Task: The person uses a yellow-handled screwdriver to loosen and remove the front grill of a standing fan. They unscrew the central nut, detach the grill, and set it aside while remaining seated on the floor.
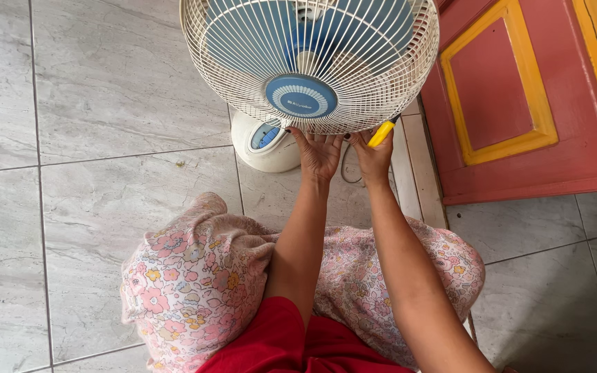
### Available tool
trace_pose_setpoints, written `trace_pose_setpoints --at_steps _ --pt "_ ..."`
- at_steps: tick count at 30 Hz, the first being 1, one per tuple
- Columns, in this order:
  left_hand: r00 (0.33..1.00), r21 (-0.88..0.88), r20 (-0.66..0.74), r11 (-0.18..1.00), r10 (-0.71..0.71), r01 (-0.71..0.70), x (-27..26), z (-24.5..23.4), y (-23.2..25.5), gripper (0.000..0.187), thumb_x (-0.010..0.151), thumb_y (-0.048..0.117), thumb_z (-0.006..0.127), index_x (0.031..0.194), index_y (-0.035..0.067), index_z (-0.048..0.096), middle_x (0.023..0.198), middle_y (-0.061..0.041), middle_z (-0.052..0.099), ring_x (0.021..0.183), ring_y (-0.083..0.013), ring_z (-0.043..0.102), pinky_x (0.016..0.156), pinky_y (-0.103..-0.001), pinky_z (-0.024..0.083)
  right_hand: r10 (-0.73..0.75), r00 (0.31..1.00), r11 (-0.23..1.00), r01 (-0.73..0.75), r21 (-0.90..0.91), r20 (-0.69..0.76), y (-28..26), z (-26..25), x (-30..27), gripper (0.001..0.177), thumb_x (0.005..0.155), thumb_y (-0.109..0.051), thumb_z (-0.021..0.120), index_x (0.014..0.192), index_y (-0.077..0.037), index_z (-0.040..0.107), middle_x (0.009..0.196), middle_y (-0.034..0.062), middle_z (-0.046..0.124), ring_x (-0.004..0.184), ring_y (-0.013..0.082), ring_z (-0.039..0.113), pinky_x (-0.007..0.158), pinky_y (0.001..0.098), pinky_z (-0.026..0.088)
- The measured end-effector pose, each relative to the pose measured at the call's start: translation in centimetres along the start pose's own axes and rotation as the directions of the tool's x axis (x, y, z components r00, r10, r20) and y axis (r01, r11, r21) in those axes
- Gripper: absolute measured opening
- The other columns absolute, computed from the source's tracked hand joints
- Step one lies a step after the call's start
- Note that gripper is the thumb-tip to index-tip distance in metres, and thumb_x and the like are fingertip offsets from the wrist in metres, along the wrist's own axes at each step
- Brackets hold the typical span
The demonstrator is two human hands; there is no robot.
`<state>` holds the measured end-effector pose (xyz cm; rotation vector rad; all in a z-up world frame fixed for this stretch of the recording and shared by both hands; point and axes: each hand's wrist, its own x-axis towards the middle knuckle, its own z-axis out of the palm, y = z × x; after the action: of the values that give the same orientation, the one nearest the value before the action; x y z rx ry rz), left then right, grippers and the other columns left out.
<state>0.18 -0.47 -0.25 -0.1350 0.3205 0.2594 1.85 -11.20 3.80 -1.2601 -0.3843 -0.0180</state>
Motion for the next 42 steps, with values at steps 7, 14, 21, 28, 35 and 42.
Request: trace_pose_setpoints --at_steps 7,14,21,28,35,42 --pt "1.0 0.0 0.014 1.0 0.012 -0.012 0.2 -0.5 -0.1 0.141 0.064 0.076 0.076 0.161 0.012 -0.003 0.166 -0.021 0.01 0.152 -0.0445 0.02 0.122 -0.056 0.033 0.003 1.0 0.999 -0.004 -0.048 -0.021 -0.2 0.0 0.2 0.057 0.095 0.006 0.076 0.138 -0.002 0.041 0.136 0.011 0.058 0.126 0.0225 0.063 0.103 0.0338 0.059" --pt "1.0 0.029 0.003 1.0 0.011 -0.011 0.1 -0.2 -0.2 0.141 0.063 0.079 0.074 0.161 0.011 -0.002 0.166 -0.023 0.013 0.152 -0.0457 0.022 0.121 -0.057 0.034 -0.034 0.999 0.993 0.032 -0.115 -0.011 -0.4 0.2 0.3 0.06 0.093 0.007 0.077 0.141 -0.002 0.043 0.141 0.0104 0.057 0.13 0.022 0.059 0.111 0.0338 0.053" --pt "0.998 -0.136 0.067 0.991 0.008 0.001 -1.0 0.8 0.3 0.142 0.061 0.084 0.074 0.162 0.011 0.005 0.162 -0.023 0.017 0.149 -0.0477 0.024 0.118 -0.065 0.03 0.032 0.999 0.998 -0.031 -0.05 0.023 -1.5 -0.5 0.1 0.073 0.089 0.006 0.081 0.146 -0.006 0.036 0.148 0.0095 0.047 0.14 0.0226 0.049 0.118 0.0378 0.05" --pt "0.989 -0.006 0.144 1.0 0.019 -0.019 -0.6 1.3 0.0 0.145 0.058 0.082 0.078 0.162 0.013 0.005 0.165 -0.02 0.019 0.152 -0.0448 0.021 0.121 -0.062 0.029 -0.023 0.998 0.999 0.025 -0.028 0.062 -3.1 -0.8 0.6 0.077 0.089 0.005 0.081 0.148 -0.008 0.034 0.15 0.0078 0.045 0.142 0.0225 0.047 0.119 0.0409 0.049" --pt "1.0 -0.016 0.009 1.0 0.015 -0.014 0.3 0.4 -0.5 0.154 0.054 0.084 0.078 0.16 0.011 -0.005 0.165 -0.024 0.01 0.152 -0.0479 0.017 0.12 -0.064 0.031 -0.025 0.999 0.995 0.023 -0.1 -0.022 -3.6 -0.6 0.6 0.078 0.091 0.005 0.082 0.152 -0.007 0.035 0.153 0.0112 0.049 0.141 0.0237 0.05 0.12 0.0402 0.048" --pt "0.998 0.021 -0.038 0.999 0.048 -0.047 0.4 0.3 -0.6 0.149 0.056 0.083 0.075 0.158 0.013 -0.006 0.163 -0.025 0.013 0.152 -0.0476 0.023 0.118 -0.062 0.037 -0.087 0.996 0.994 0.087 -0.073 0.002 -3.4 -0.9 1.3 0.062 0.089 0.008 0.082 0.134 -0.008 0.042 0.134 0.0072 0.058 0.123 0.0182 0.059 0.108 0.0339 0.053"
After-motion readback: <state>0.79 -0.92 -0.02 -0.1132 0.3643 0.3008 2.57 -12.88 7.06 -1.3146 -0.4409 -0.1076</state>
